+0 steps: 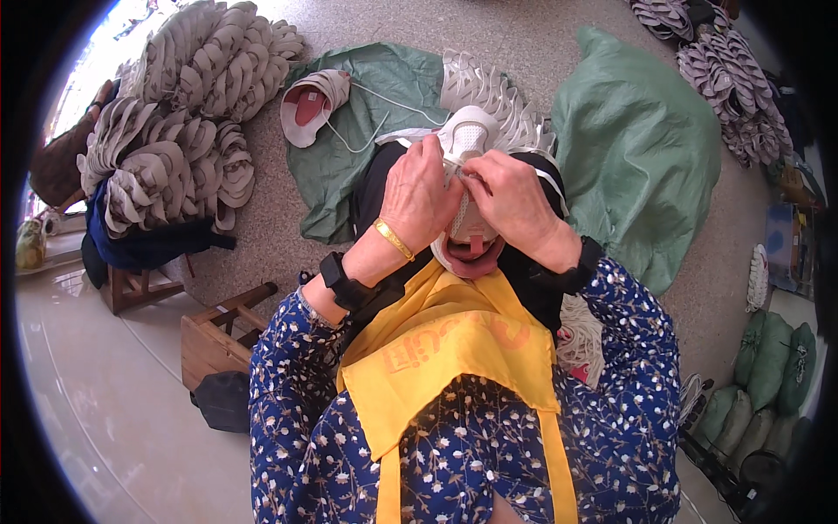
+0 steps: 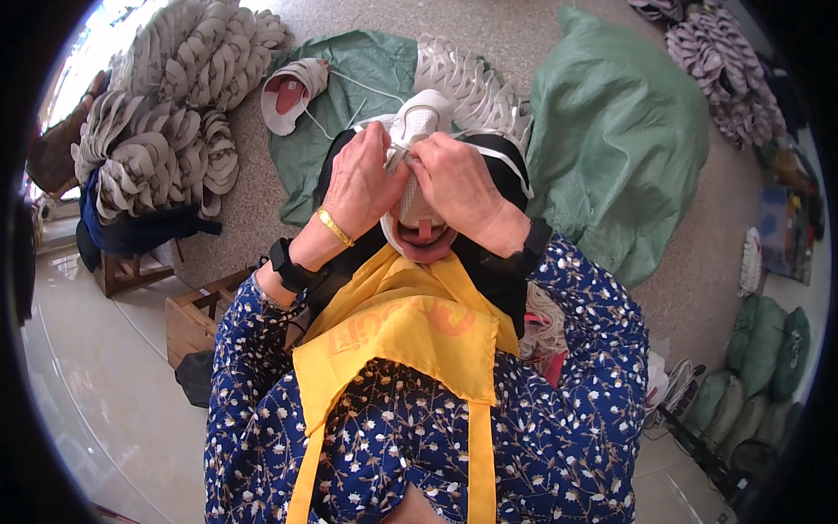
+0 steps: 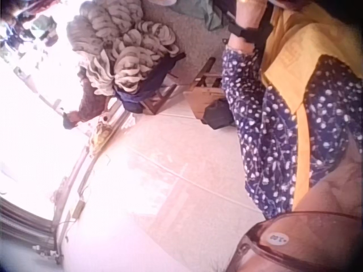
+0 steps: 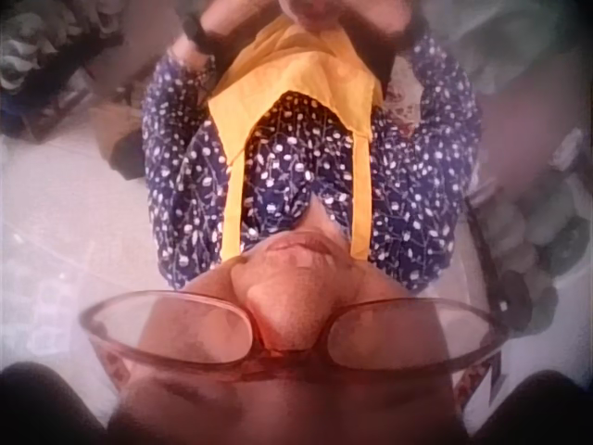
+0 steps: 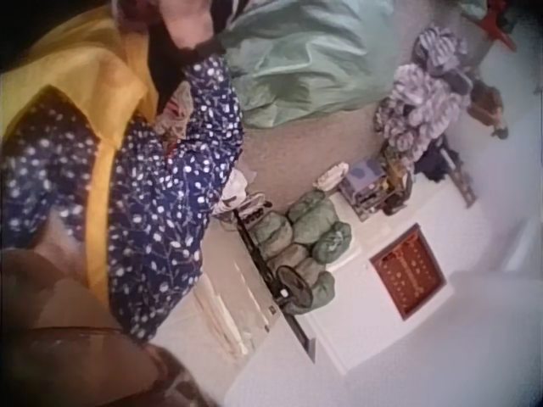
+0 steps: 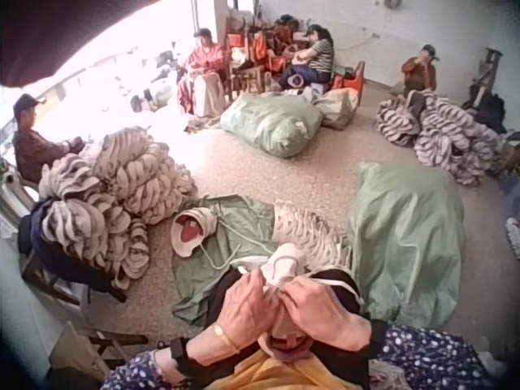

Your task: The person sits on the floor and laces a white sneaker with pink accents. They thread the white shoelaces through the eyelets, pull them tight, and tie a knot. The person handles the shoe and laces by hand throughout the process.

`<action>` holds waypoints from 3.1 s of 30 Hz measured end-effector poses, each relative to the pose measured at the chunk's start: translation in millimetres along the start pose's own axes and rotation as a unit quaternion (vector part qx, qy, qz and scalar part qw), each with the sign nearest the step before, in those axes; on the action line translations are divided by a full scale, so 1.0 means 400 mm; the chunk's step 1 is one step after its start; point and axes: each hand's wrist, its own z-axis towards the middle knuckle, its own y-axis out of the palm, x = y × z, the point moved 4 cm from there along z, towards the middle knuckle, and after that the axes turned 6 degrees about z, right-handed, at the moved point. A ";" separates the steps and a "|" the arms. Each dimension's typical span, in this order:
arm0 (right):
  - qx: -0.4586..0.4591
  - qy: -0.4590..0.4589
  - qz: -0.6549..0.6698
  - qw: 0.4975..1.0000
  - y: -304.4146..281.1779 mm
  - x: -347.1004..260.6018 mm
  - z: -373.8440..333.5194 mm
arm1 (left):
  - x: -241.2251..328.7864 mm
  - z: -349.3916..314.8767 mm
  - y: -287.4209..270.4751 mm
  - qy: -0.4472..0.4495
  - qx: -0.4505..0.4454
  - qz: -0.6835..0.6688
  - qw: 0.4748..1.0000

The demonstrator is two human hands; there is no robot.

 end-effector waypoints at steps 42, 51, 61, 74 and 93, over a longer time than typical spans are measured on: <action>-0.041 0.132 0.089 0.986 -0.316 -0.278 -0.048 | 0.025 -0.008 0.015 0.084 0.076 -0.038 0.993; 0.005 0.166 0.203 0.965 -0.286 -0.123 0.006 | 0.136 0.012 -0.121 0.122 -0.006 -0.284 0.951; 0.077 0.174 0.458 0.868 -0.221 -0.022 0.034 | 0.105 0.022 -0.078 0.006 -0.066 -0.491 0.869; 0.109 0.198 0.450 0.864 -0.199 -0.044 0.035 | 0.091 0.034 -0.064 -0.120 -0.133 -0.632 0.754; 0.073 0.113 0.388 0.912 -0.193 -0.057 0.052 | -0.004 0.066 0.006 0.184 -0.083 -0.139 0.969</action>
